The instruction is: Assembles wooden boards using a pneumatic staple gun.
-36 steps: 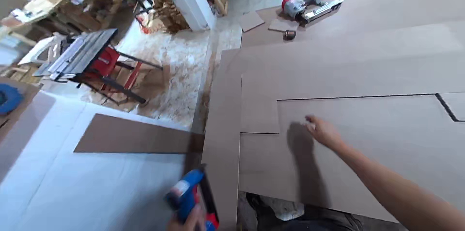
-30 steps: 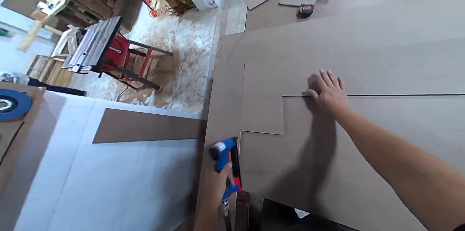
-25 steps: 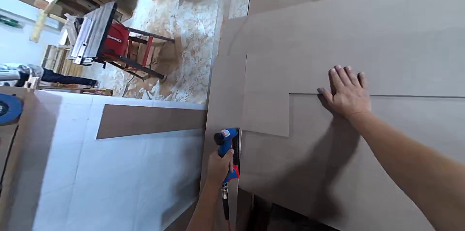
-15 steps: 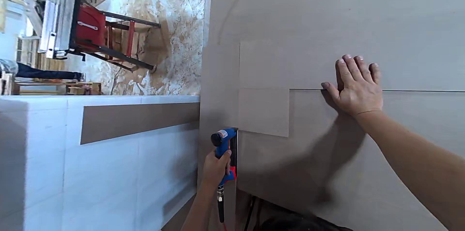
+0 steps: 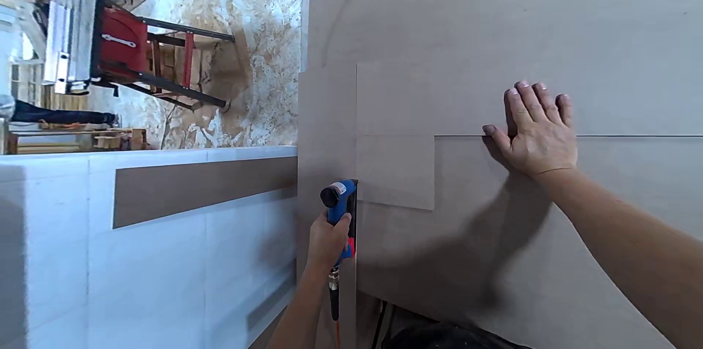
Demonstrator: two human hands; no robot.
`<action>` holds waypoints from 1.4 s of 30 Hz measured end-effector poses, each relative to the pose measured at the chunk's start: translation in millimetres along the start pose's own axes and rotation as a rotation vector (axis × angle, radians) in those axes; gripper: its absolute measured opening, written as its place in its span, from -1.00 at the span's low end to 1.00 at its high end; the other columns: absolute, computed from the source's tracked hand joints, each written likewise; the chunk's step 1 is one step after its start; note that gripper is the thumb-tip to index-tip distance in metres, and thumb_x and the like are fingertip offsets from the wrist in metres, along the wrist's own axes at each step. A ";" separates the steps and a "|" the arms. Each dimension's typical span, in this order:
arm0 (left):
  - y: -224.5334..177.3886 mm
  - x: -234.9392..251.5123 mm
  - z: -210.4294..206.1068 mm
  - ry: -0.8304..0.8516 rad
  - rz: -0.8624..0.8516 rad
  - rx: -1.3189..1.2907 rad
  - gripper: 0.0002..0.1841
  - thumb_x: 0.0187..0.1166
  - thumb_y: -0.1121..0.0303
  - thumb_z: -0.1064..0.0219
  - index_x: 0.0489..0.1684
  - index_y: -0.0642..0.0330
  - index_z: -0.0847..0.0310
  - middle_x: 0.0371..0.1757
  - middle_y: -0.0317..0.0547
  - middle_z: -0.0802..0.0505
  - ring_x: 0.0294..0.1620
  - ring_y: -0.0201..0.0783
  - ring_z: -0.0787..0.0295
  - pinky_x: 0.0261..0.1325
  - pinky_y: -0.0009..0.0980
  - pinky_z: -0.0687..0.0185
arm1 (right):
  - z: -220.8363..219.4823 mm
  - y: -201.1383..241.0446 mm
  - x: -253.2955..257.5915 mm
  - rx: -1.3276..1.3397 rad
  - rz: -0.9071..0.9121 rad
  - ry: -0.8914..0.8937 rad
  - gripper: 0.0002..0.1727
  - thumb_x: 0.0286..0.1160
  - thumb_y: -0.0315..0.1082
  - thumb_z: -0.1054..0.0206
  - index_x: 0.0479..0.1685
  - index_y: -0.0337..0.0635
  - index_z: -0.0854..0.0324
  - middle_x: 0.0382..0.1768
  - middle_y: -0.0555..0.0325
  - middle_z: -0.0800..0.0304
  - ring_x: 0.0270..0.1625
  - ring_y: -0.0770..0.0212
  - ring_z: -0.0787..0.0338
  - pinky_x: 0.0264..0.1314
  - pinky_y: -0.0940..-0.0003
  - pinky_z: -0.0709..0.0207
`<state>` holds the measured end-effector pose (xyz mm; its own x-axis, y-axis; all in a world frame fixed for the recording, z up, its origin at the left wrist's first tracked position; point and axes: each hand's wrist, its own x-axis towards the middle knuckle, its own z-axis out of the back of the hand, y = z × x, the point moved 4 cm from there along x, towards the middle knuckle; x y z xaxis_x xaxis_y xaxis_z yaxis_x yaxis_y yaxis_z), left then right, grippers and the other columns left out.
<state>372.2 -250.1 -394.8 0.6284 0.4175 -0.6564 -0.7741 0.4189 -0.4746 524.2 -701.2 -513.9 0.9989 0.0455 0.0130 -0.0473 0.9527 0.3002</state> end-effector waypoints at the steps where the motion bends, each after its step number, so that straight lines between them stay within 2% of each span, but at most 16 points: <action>1: -2.9 2.8 -0.1 0.001 -0.006 0.003 -0.73 0.58 0.22 -0.34 -0.13 0.31 -0.61 -0.69 -0.11 -0.72 -0.76 -0.18 -0.70 -0.63 -0.25 -0.75 | -0.3 0.0 0.0 -0.002 -0.002 0.003 0.06 0.53 0.59 0.35 0.92 0.09 -0.03 0.93 0.21 0.03 0.95 0.03 0.11 0.91 -0.27 0.37; 4: -12.2 10.8 -1.0 0.007 -0.025 -0.003 -0.75 0.57 0.25 -0.33 -0.17 0.31 -0.61 -0.70 -0.10 -0.72 -0.76 -0.18 -0.69 -0.63 -0.25 -0.74 | 0.9 0.6 0.3 -0.004 -0.003 0.005 0.05 0.54 0.59 0.36 0.92 0.09 -0.03 0.93 0.22 0.04 0.96 0.04 0.11 0.91 -0.27 0.37; 14: -58.2 36.6 -5.4 0.022 -0.015 -0.062 -0.76 0.69 0.30 -0.32 -0.25 0.35 -0.60 -0.72 -0.01 -0.69 -0.78 -0.15 -0.66 -0.62 -0.25 -0.73 | 1.4 1.0 -0.5 -0.013 0.002 -0.003 0.03 0.56 0.56 0.35 0.92 0.11 -0.03 0.93 0.23 0.03 0.95 0.07 0.11 0.92 -0.24 0.36; 19: -89.9 55.6 -10.0 0.020 -0.020 -0.059 -0.74 0.72 0.26 -0.33 -0.14 0.35 -0.60 -0.70 0.02 -0.68 -0.80 -0.13 -0.63 -0.64 -0.23 -0.70 | -1.0 -1.0 -0.7 -0.004 -0.003 0.009 0.01 0.57 0.54 0.33 0.92 0.09 -0.04 0.93 0.24 0.04 0.96 0.08 0.11 0.93 -0.22 0.35; 26: -126.9 84.0 -15.1 -0.003 -0.012 -0.010 -0.66 0.72 0.21 -0.32 -0.36 0.34 -0.61 -0.70 -0.01 -0.69 -0.79 -0.14 -0.63 -0.62 -0.21 -0.71 | 0.0 -1.7 -0.5 -0.003 -0.008 0.003 0.00 0.57 0.52 0.32 0.92 0.09 -0.06 0.92 0.24 0.01 0.95 0.08 0.08 0.92 -0.23 0.33; 29: -147.3 87.4 -14.1 0.004 -0.032 0.019 -0.72 0.72 0.20 -0.29 -0.21 0.30 -0.59 -0.67 -0.09 -0.66 -0.74 -0.19 -0.62 -0.57 -0.21 -0.71 | 0.4 0.4 2.0 0.003 -0.004 -0.013 0.00 0.58 0.53 0.32 0.91 0.09 -0.09 0.91 0.20 -0.02 0.94 0.03 0.06 0.91 -0.26 0.34; 32: -160.9 97.8 -18.7 0.021 -0.037 0.015 -0.74 0.72 0.20 -0.27 -0.19 0.26 -0.56 -0.67 -0.18 -0.61 -0.74 -0.25 -0.58 -0.54 -0.22 -0.71 | 1.0 0.0 -1.5 0.007 -0.004 -0.036 -0.03 0.61 0.48 0.26 0.90 0.07 -0.11 0.90 0.19 -0.05 0.94 0.02 0.03 0.91 -0.26 0.31; 36: -175.2 116.9 -21.2 0.011 -0.055 -0.066 -0.77 0.70 0.24 -0.29 -0.21 0.24 -0.53 -0.71 -0.17 -0.59 -0.79 -0.23 -0.57 -0.60 -0.21 -0.72 | -0.1 -4.6 0.1 0.002 -0.001 -0.011 -0.06 0.61 0.48 0.22 0.93 0.17 -0.04 0.93 0.31 0.04 0.95 0.12 0.11 0.93 -0.22 0.34; 42: -201.4 134.2 -19.9 0.036 -0.044 -0.060 -0.77 0.73 0.23 -0.26 -0.12 0.25 -0.52 -0.71 -0.18 -0.58 -0.80 -0.24 -0.58 -0.62 -0.24 -0.73 | -1.1 -2.2 1.9 0.014 0.008 -0.018 -0.04 0.61 0.48 0.24 0.92 0.12 -0.04 0.92 0.24 0.02 0.95 0.07 0.09 0.92 -0.24 0.35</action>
<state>610.9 -294.5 -399.0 0.6596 0.3700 -0.6542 -0.7497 0.3866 -0.5371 526.2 -702.9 -515.7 0.9984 0.0472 0.0323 -0.0549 0.9482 0.3129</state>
